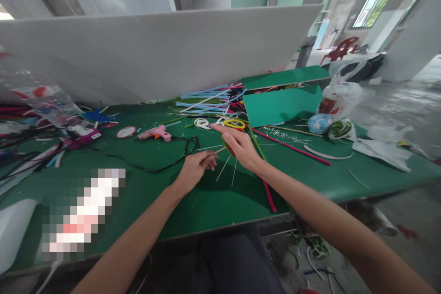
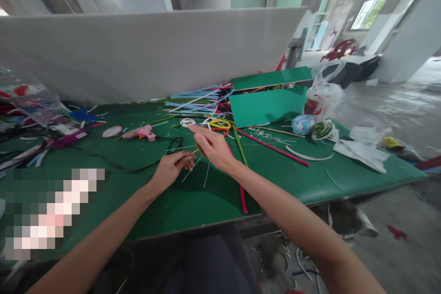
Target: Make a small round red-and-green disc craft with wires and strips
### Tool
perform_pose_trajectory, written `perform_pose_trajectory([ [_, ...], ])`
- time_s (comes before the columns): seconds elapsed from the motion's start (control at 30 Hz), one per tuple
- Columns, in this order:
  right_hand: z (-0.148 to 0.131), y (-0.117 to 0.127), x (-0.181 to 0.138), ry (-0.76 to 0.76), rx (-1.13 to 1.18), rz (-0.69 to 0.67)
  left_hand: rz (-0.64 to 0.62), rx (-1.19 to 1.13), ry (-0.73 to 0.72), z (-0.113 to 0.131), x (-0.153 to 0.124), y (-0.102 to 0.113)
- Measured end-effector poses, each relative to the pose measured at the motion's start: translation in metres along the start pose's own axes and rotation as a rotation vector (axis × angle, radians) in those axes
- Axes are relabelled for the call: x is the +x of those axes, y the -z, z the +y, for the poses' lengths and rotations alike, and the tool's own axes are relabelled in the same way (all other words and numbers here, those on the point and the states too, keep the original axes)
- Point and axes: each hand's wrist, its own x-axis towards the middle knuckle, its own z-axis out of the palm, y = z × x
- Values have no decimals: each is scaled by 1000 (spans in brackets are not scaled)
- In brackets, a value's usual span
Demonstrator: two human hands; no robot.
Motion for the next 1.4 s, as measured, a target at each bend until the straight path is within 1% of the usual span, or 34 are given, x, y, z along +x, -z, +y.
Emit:
perform_pose_trajectory([
  [0.07,0,6,3,-21,48,10,-17,-23,16,0,1,1],
  [0.17,2,19,8,-43,135,129,-25,-60,31,0,2,2],
  [0.23,2,25,11,-24,167,180,-21,-67,21,-1,3,2],
  [0.33,-1,28,11,21,128,145,-30,-47,7,0,2,3],
  [0.5,-8,18,8,90,7,-34,-75,43,-13,2,1,5],
  [0.6,-5,12,6,104,-6,-86,-102,89,-10,4,-1,4],
  [0.73,0,9,5,83,18,-60,-102,141,13,7,-1,2],
  [0.9,0,6,3,74,20,-19,-82,203,-52,8,-2,1],
  [1.03,2,2,1,81,36,11,-79,216,-70,6,-3,0],
  [1.2,7,1,0,77,44,2,-68,228,-90,5,-3,0],
  [1.3,6,4,3,84,12,-12,-51,226,-79,6,-4,0],
  [1.33,5,7,4,98,-9,5,-36,215,-63,7,-4,-1],
  [1.4,2,12,6,150,-66,89,6,182,-27,8,-5,-1],
])
